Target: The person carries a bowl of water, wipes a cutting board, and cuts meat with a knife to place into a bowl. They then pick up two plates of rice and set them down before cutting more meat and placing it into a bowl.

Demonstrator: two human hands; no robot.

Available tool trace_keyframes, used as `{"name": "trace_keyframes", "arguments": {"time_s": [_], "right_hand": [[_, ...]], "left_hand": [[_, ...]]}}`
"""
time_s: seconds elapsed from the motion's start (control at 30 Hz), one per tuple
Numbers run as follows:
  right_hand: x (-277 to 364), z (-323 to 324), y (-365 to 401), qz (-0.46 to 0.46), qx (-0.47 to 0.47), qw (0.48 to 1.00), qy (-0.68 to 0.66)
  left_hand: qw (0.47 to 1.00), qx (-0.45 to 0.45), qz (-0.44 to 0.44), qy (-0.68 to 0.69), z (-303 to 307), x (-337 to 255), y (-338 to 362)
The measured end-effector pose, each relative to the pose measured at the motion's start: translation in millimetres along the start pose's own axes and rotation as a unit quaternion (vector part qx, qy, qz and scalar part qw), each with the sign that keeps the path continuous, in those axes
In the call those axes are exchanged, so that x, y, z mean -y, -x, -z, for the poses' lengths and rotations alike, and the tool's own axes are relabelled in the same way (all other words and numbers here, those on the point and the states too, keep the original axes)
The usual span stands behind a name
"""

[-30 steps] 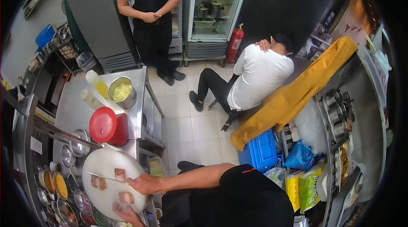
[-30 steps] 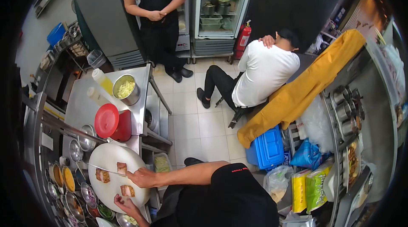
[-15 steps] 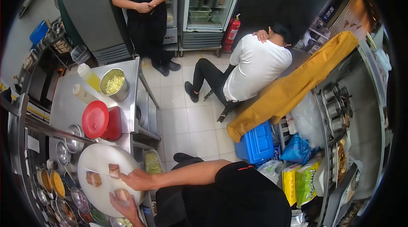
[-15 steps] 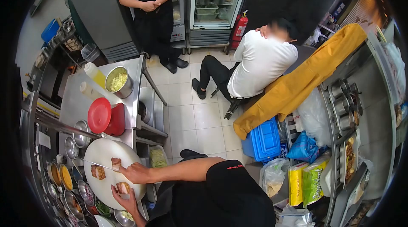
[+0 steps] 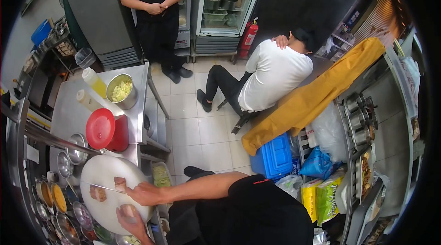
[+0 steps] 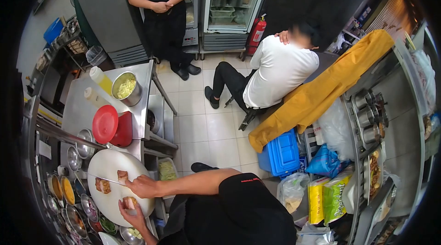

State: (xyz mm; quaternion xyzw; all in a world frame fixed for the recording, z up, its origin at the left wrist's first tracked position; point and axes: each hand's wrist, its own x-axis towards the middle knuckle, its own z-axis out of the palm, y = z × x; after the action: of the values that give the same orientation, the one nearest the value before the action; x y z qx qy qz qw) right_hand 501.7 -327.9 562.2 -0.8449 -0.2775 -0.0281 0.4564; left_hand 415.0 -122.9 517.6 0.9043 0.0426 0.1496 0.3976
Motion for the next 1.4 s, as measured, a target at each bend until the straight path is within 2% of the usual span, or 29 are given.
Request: {"name": "trace_keyframes", "arguments": {"time_s": [0.27,0.33,0.4,0.5,0.67,0.73,0.8,0.9,1.03,1.23,1.4], "right_hand": [[39.2,31.6,-12.7,0.000,0.055,0.998,0.010],[42.3,35.7,-10.4,0.006,0.057,0.998,0.016],[42.4,36.9,-8.9,0.012,0.059,0.998,0.022],[36.6,32.2,-4.8,0.012,0.080,0.996,0.033],[2.9,-5.8,1.8,0.037,-0.010,0.999,0.010],[-3.8,-13.8,2.9,0.028,-0.017,0.999,0.017],[-6.2,-15.6,5.3,0.015,-0.022,0.999,0.023],[-9.5,-13.1,3.7,0.023,-0.011,0.999,0.028],[-6.0,-11.3,5.2,0.013,-0.002,1.000,0.026],[-3.2,-9.3,2.4,-0.005,0.008,0.999,0.037],[-4.1,-8.6,0.7,-0.005,0.029,0.999,0.034]], "left_hand": [[1.000,-0.020,0.003,-0.012,8.1,-1.3,7.9],[0.998,-0.043,0.044,-0.018,14.5,7.3,14.0],[0.998,-0.056,0.039,-0.019,18.3,20.8,21.7],[0.975,-0.192,0.052,0.100,14.5,28.0,27.1],[0.961,-0.242,0.070,0.115,9.9,27.0,25.0],[0.959,-0.250,0.064,0.116,5.1,30.9,25.1],[0.960,-0.270,0.041,0.061,0.5,36.4,27.4],[0.965,-0.254,0.063,0.021,-4.5,42.2,26.0],[0.961,-0.253,0.105,0.039,-6.9,30.6,22.0],[0.960,-0.256,0.107,0.031,-7.1,21.0,20.4],[0.964,-0.253,0.069,-0.041,-6.2,23.5,18.8]]}}
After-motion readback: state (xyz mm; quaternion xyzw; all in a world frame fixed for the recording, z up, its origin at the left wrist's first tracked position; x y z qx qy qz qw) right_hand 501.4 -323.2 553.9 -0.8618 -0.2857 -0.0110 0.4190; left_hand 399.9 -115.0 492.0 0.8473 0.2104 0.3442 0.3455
